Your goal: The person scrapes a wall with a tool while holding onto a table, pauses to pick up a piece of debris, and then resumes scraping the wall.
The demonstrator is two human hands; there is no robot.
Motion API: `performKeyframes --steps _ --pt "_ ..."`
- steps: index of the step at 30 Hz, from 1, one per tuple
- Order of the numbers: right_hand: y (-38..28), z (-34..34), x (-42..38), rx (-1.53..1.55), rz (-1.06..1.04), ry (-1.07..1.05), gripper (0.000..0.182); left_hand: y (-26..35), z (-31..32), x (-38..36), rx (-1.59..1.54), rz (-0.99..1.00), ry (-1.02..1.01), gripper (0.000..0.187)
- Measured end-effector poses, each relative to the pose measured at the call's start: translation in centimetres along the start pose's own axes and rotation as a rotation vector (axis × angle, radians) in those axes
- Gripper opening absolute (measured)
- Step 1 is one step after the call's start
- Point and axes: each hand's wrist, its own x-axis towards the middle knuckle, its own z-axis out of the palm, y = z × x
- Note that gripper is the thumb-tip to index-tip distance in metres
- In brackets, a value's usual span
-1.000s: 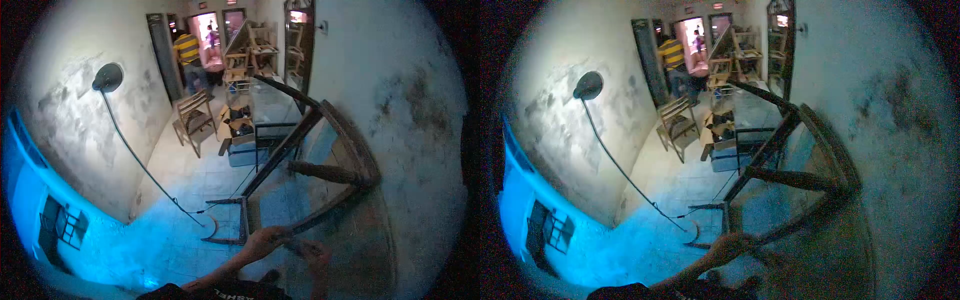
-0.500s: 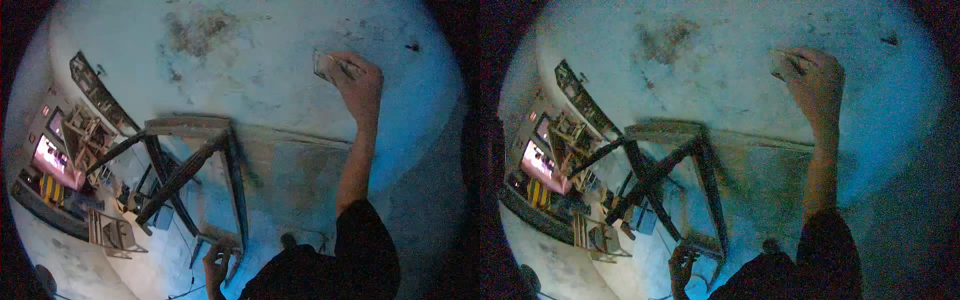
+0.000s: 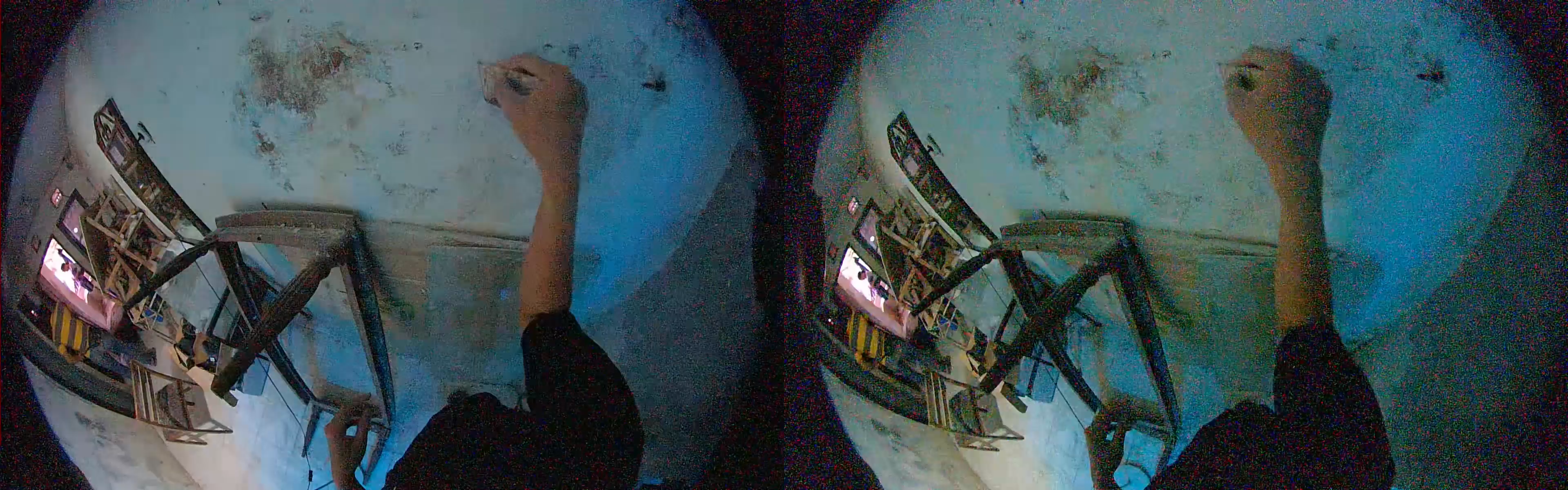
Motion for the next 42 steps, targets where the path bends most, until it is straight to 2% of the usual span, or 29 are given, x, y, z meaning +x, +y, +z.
performKeyframes --steps 3,7,9,11,13,14,16,18,19,21,23,25,27,30,31,33,35,37,38,42 --pt "-0.1 1.1 -1.1 -0.018 0.000 -0.015 0.012 -1.5 0.1 -0.3 -0.017 0.059 0.000 0.021" --pt "-1.6 0.1 -0.9 0.054 0.073 0.015 0.010 0.2 -0.1 0.5 0.051 0.061 -0.025 0.020" --pt "-0.5 1.2 -1.1 -0.112 0.060 0.073 0.010 0.5 0.1 0.5 -0.017 0.039 0.026 0.020" --pt "-0.8 0.9 -1.0 -0.146 0.016 0.091 0.009 0.6 0.1 0.5 -0.029 0.029 0.009 0.019" --pt "-1.0 -1.1 -1.5 -0.128 0.140 0.046 0.014 0.4 0.0 0.6 -0.044 0.037 -0.006 0.019" --pt "-0.9 -1.3 -1.5 -0.132 0.132 0.057 0.014 0.4 -0.1 0.7 -0.003 0.047 -0.029 0.018" --pt "-0.6 -0.8 -2.1 0.123 0.148 0.093 0.018 0.3 0.0 1.0 0.044 0.050 -0.051 0.018" --pt "-0.2 1.5 -1.8 0.041 0.134 0.024 0.018 0.5 0.2 1.3 0.079 0.178 -0.061 0.018" --pt "-0.6 1.8 -1.2 -0.038 0.105 -0.035 0.018 0.8 0.3 1.3 0.083 0.181 -0.059 0.018" --pt "-1.1 -0.2 -1.8 -0.013 0.111 0.041 0.014 1.6 0.6 1.2 -0.015 0.036 -0.064 0.017" --pt "-0.9 0.1 -1.5 0.010 0.111 0.116 0.010 1.0 0.6 1.2 0.004 0.047 -0.069 0.017" --pt "-0.2 2.5 -1.3 -0.006 0.108 -0.016 0.010 0.7 0.7 0.5 0.029 0.041 -0.087 0.016" --pt "-0.6 1.8 -1.6 0.011 0.042 0.026 0.010 0.8 0.8 0.6 0.005 0.077 -0.084 0.014" --pt "-2.3 -0.8 -1.9 0.088 0.151 0.145 0.011 -1.0 1.4 0.7 -0.031 0.099 -0.063 0.012" --pt "-1.7 0.4 -1.6 0.091 0.149 0.143 0.011 -0.7 1.4 0.8 -0.032 0.096 -0.060 0.012" --pt "0.0 3.7 -1.5 -0.014 0.035 -0.025 0.010 0.2 1.2 0.4 -0.098 0.060 -0.045 0.011" --pt "-1.5 2.0 -1.7 -0.101 0.050 -0.024 0.009 0.6 0.8 0.0 -0.023 0.049 -0.053 0.011" --pt "-2.6 -0.4 -1.5 0.107 0.158 0.079 0.009 0.1 0.7 0.2 0.053 0.045 -0.058 0.012" --pt "-2.8 -0.6 -1.7 0.119 0.169 0.134 0.010 -0.6 0.9 0.3 0.048 0.074 -0.051 0.013" --pt "-1.2 4.3 -1.3 -0.085 0.089 0.021 0.010 -0.8 1.1 0.4 0.039 0.115 -0.064 0.017"
